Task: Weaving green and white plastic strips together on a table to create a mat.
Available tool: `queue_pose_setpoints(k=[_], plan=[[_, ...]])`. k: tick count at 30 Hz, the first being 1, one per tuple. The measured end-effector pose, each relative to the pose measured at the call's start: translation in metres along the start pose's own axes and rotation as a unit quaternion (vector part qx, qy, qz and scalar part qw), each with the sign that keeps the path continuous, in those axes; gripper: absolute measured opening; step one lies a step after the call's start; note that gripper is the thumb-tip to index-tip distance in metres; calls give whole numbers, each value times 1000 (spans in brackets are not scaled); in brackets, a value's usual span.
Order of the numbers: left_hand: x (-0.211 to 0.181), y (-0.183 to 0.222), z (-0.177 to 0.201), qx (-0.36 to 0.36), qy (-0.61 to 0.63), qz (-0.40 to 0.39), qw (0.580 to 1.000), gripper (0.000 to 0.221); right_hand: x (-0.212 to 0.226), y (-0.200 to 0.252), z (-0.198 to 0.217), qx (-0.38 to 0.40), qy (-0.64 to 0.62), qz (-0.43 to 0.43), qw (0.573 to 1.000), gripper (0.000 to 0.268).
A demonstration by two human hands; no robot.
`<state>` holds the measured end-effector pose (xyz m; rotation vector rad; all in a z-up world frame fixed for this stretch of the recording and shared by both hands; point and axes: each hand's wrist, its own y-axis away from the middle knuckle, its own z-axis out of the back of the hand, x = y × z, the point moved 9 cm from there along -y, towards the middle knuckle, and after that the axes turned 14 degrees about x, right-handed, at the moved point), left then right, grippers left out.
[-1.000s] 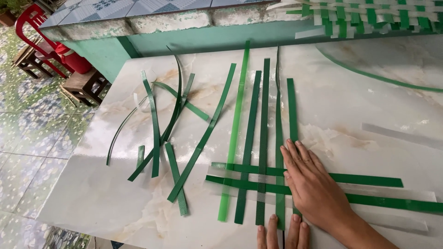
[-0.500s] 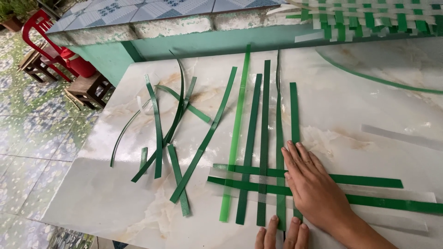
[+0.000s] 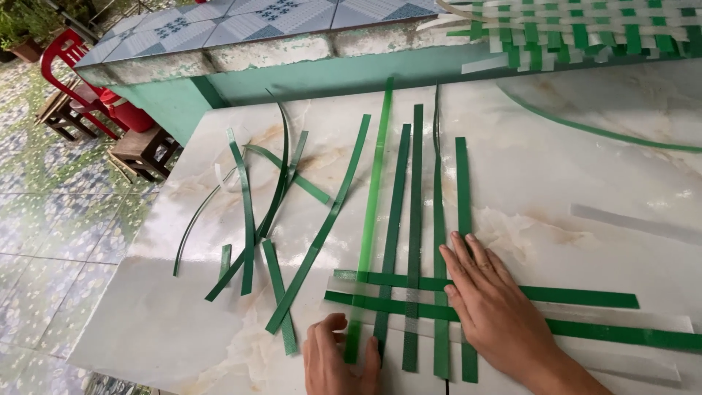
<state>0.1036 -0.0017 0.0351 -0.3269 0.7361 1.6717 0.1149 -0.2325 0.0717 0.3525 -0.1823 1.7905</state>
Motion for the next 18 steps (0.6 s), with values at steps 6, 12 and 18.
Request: queue_pose_setpoints(k=[6, 12, 18], plan=[[4, 4, 6, -33, 32, -20, 999, 37, 0, 1, -2, 0, 9, 9, 1000, 58], [3, 2, 0, -28, 19, -72, 997, 37, 1, 1, -3, -14, 37, 16, 999, 58], [3, 3, 2, -45, 33, -101, 993, 41, 0, 0, -3, 0, 13, 10, 1000, 57]])
